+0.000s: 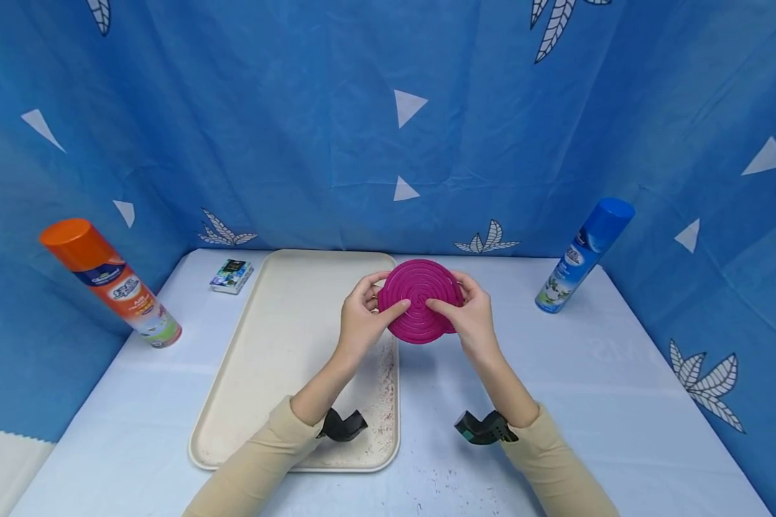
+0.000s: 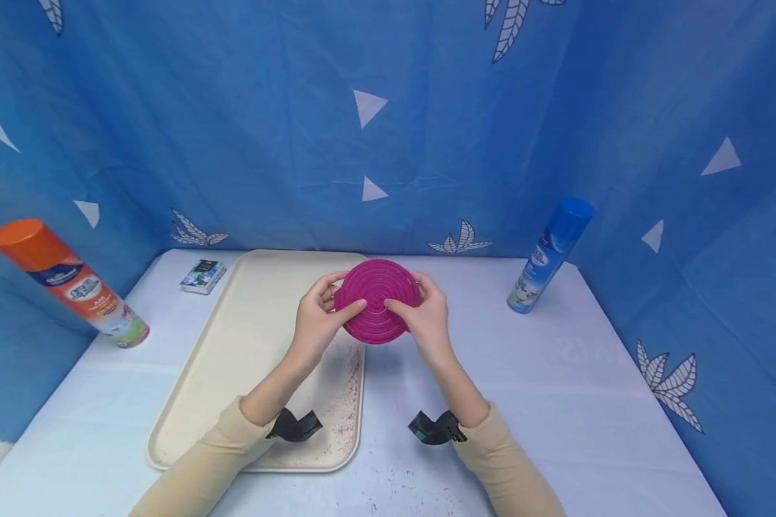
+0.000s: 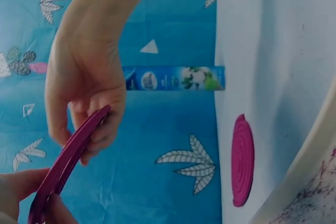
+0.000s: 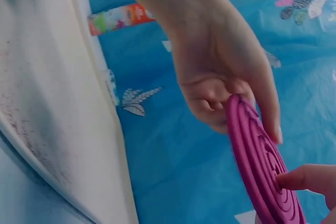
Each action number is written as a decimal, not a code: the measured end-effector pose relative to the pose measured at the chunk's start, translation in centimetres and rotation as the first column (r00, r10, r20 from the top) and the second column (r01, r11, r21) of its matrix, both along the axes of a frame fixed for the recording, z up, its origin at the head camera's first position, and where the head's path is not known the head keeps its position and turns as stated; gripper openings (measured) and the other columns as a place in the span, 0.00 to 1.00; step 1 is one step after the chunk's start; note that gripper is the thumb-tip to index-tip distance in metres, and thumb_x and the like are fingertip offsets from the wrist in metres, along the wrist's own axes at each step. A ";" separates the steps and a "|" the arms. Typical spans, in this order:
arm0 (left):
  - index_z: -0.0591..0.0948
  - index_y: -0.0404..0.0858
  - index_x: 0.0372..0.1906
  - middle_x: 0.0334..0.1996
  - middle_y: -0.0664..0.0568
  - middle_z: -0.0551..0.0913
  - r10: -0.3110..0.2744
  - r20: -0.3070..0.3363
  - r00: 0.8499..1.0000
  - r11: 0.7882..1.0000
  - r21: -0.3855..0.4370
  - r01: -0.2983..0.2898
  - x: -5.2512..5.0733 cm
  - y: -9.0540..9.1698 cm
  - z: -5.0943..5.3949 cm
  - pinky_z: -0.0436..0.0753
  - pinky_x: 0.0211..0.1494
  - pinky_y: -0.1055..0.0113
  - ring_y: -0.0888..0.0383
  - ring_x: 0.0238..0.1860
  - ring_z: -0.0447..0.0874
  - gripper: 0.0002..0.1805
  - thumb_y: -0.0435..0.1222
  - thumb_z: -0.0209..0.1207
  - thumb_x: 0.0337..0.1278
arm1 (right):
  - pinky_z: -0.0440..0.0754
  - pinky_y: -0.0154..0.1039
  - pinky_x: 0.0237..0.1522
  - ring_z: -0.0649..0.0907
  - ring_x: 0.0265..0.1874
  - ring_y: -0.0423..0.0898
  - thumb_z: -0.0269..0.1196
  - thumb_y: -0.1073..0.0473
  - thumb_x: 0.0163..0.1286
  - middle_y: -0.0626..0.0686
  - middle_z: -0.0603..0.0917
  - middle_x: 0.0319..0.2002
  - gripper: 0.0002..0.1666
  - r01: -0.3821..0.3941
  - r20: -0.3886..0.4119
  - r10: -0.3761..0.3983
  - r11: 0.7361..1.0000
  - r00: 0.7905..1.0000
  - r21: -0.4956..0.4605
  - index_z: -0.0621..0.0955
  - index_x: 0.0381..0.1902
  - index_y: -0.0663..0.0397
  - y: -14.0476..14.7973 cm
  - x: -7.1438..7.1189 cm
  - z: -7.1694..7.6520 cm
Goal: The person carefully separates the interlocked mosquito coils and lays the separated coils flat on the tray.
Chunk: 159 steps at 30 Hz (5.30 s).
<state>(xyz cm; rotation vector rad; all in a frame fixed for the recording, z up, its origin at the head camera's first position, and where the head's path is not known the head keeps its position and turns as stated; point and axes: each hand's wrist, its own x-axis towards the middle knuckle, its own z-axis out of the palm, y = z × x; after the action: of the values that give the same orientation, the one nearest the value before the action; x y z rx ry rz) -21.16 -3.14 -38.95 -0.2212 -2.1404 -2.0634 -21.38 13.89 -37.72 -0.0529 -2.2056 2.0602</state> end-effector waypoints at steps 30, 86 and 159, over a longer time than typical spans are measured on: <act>0.78 0.36 0.44 0.32 0.58 0.83 -0.309 0.285 0.907 0.841 0.528 0.120 -1.2 -2.5 1.7 0.83 0.42 0.78 0.68 0.33 0.81 0.10 0.35 0.48 0.69 | 0.86 0.30 0.35 0.85 0.30 0.35 0.56 0.65 0.70 0.42 0.85 0.32 0.10 -0.109 0.127 0.149 0.953 0.981 -0.283 0.81 0.46 0.57 3.0 -0.4 2.2; 0.79 0.30 0.53 0.31 0.47 0.77 0.020 -0.130 0.991 0.999 0.027 -0.017 -2.0 -3.2 1.4 0.80 0.33 0.78 0.67 0.27 0.76 0.15 0.32 0.54 0.65 | 0.85 0.29 0.34 0.85 0.27 0.36 0.57 0.73 0.66 0.44 0.83 0.27 0.17 -0.125 0.160 0.188 0.933 0.969 -0.337 0.81 0.50 0.57 3.0 -0.5 2.0; 0.79 0.31 0.53 0.44 0.34 0.80 0.113 0.007 0.994 0.989 0.096 -0.113 -2.2 -4.8 2.2 0.82 0.38 0.80 0.63 0.34 0.83 0.15 0.33 0.54 0.65 | 0.85 0.28 0.34 0.83 0.24 0.35 0.61 0.70 0.64 0.45 0.79 0.31 0.30 -0.032 0.115 0.064 0.963 0.991 -0.267 0.69 0.64 0.69 2.7 -0.9 1.8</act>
<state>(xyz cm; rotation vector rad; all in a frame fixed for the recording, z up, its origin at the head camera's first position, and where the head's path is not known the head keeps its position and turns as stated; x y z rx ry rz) -23.36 -7.91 -36.75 -0.0840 -1.9989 -2.0952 -22.25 16.60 -35.95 -0.1565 -1.9968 2.4279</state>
